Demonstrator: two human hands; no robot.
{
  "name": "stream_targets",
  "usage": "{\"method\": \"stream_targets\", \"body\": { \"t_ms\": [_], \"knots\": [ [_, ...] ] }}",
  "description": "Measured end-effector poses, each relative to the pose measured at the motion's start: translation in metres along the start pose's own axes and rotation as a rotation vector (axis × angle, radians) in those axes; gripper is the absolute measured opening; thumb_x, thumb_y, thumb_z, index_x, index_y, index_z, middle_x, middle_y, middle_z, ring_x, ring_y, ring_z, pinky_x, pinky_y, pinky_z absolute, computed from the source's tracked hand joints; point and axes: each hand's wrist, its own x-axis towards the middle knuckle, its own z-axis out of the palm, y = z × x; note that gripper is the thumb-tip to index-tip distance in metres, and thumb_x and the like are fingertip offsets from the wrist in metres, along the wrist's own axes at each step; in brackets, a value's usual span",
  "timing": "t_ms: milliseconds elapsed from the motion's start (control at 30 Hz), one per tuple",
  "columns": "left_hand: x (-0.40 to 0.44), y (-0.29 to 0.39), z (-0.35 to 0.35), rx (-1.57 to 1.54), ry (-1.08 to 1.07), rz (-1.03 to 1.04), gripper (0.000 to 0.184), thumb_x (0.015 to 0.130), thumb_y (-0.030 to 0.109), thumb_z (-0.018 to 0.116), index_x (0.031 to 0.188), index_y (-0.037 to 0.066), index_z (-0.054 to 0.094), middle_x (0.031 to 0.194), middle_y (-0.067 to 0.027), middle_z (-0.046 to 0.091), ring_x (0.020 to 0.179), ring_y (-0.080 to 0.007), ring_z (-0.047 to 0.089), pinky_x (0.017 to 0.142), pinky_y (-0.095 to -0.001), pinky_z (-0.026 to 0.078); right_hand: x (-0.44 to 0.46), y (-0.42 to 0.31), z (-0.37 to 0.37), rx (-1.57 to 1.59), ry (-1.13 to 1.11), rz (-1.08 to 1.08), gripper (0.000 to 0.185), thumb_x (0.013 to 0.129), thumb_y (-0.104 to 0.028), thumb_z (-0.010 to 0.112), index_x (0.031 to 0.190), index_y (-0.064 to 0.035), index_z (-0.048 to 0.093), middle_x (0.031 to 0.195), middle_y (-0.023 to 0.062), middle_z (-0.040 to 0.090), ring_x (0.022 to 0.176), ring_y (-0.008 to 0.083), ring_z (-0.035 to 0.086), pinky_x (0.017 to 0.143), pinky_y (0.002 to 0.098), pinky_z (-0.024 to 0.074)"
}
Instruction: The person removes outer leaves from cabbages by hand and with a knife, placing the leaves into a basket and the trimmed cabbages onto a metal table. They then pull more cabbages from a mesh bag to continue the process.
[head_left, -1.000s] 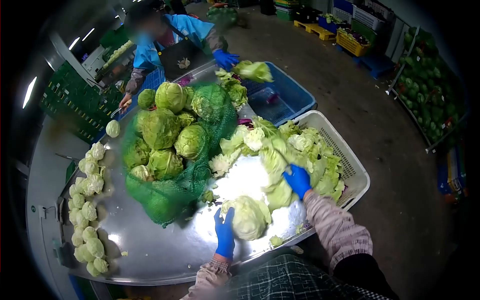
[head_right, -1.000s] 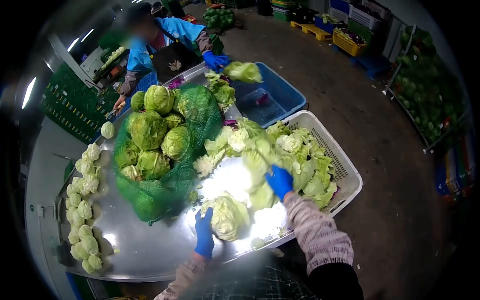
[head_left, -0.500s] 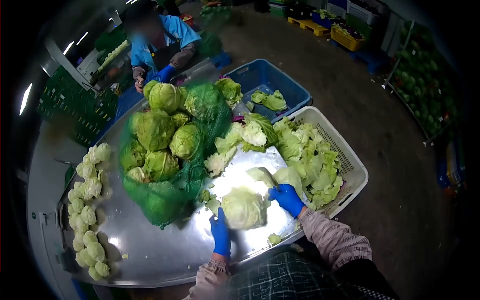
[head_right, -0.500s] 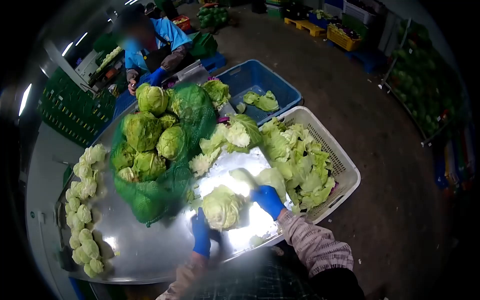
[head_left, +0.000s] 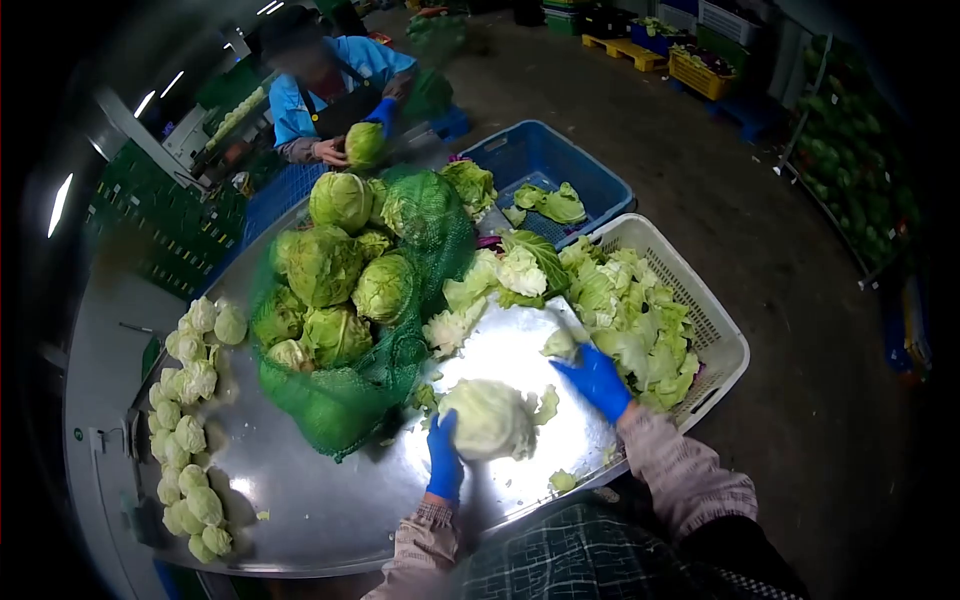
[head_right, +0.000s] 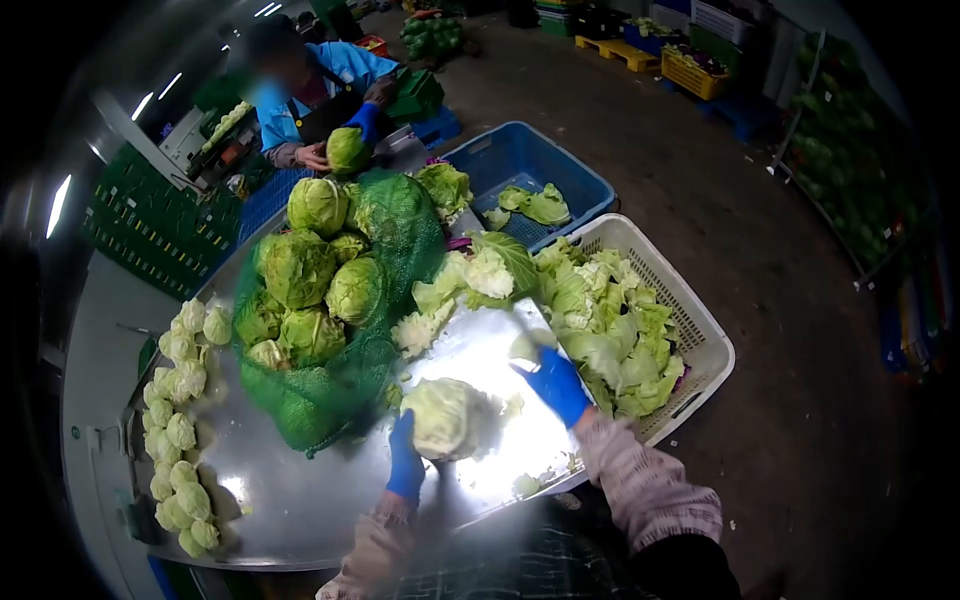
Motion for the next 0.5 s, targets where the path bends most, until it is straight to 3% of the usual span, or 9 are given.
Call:
{"method": "stream_targets", "body": {
  "t_ms": [67,133,167,233,300,333,400,433,500],
  "knots": [
    [0.006,-0.032,-0.006,-0.312,-0.052,-0.152,0.058,0.098,0.042,0.05,0.139,0.002,0.043,0.132,-0.01,0.054,0.117,-0.0234,0.056,0.099,-0.0381,0.048,-0.042,-0.049,0.016,-0.056,-0.169,-0.183,0.068,0.079,-0.049,0.075,0.125,-0.0016,0.057,0.112,0.0201,0.065,0.101,0.0314,0.065,0.086,0.0362,0.0529],
    [0.001,-0.037,0.013,-0.086,-0.081,-0.094,0.054,0.098,0.033,0.055,0.14,0.002,0.042,0.126,-0.0091,0.057,0.109,-0.0219,0.059,0.092,-0.0365,0.05,-0.065,-0.055,0.028,-0.383,-0.217,-0.179,0.082,0.076,-0.054,0.076,0.135,-0.0029,0.05,0.12,0.0196,0.062,0.105,0.028,0.065,0.089,0.036,0.0522],
    [0.002,-0.043,0.011,0.062,-0.092,-0.036,0.052,0.098,0.03,0.057,0.14,0.003,0.042,0.124,-0.0089,0.059,0.106,-0.0209,0.06,0.09,-0.0357,0.051,-0.06,-0.055,0.024,-0.36,-0.243,0.008,0.084,0.074,-0.058,0.076,0.132,-0.0019,0.053,0.114,0.0197,0.065,0.102,0.0269,0.066,0.087,0.0364,0.0529],
    [0.015,-0.057,-0.007,0.391,-0.097,0.114,0.05,0.097,0.023,0.06,0.139,0.002,0.042,0.119,-0.0089,0.06,0.1,-0.0188,0.062,0.085,-0.0344,0.053,-0.051,-0.042,0.013,0.008,-0.202,0.048,0.052,0.083,-0.042,0.074,0.111,0.0012,0.066,0.091,0.0145,0.07,0.083,0.0187,0.067,0.075,0.0321,0.0539],
    [0.001,-0.027,0.023,0.225,0.035,0.101,0.065,0.091,0.027,0.069,0.142,0.001,0.038,0.118,-0.013,0.06,0.099,-0.0192,0.063,0.084,-0.0349,0.054,-0.045,-0.047,0.005,0.136,-0.158,0.021,0.03,0.09,-0.026,0.071,0.097,0.0025,0.07,0.076,0.0099,0.068,0.069,0.0112,0.061,0.062,0.0293,0.0508],
    [-0.006,-0.014,0.035,0.302,0.021,0.097,0.094,0.079,0.037,0.081,0.147,0.0,0.027,0.132,-0.0199,0.051,0.116,-0.0278,0.056,0.099,-0.0401,0.047,-0.038,-0.046,0.0,0.115,-0.17,0.038,0.03,0.09,-0.028,0.07,0.097,0.0016,0.07,0.074,0.0105,0.068,0.068,0.0113,0.061,0.061,0.0298,0.0504],
    [-0.021,-0.001,0.047,0.72,-0.227,0.313,0.117,0.067,0.047,0.086,0.148,-0.003,0.018,0.145,-0.0231,0.033,0.132,-0.0323,0.038,0.109,-0.0422,0.037,-0.031,-0.027,0.001,0.08,-0.2,0.088,0.031,0.09,-0.03,0.069,0.097,-0.0003,0.07,0.072,0.0116,0.067,0.066,0.0115,0.061,0.058,0.0309,0.0497],
    [-0.026,0.003,0.051,0.921,-0.314,0.437,0.128,0.061,0.052,0.089,0.149,-0.004,0.014,0.151,-0.0242,0.023,0.14,-0.0341,0.029,0.113,-0.0429,0.032,-0.022,-0.021,0.009,0.095,-0.103,0.053,0.033,0.092,-0.035,0.065,0.095,-0.0035,0.071,0.068,0.0147,0.065,0.062,0.0187,0.064,0.057,0.0331,0.0502],
    [-0.021,0.003,0.058,1.15,-0.274,0.555,0.131,0.058,0.052,0.09,0.148,-0.005,0.014,0.15,-0.0244,0.024,0.139,-0.034,0.031,0.112,-0.0429,0.033,-0.02,-0.013,0.009,-0.273,0.019,-0.101,0.04,0.093,-0.043,0.06,0.109,-0.0076,0.066,0.08,0.0171,0.065,0.071,0.0322,0.067,0.061,0.0394,0.0523]
  ]
}}
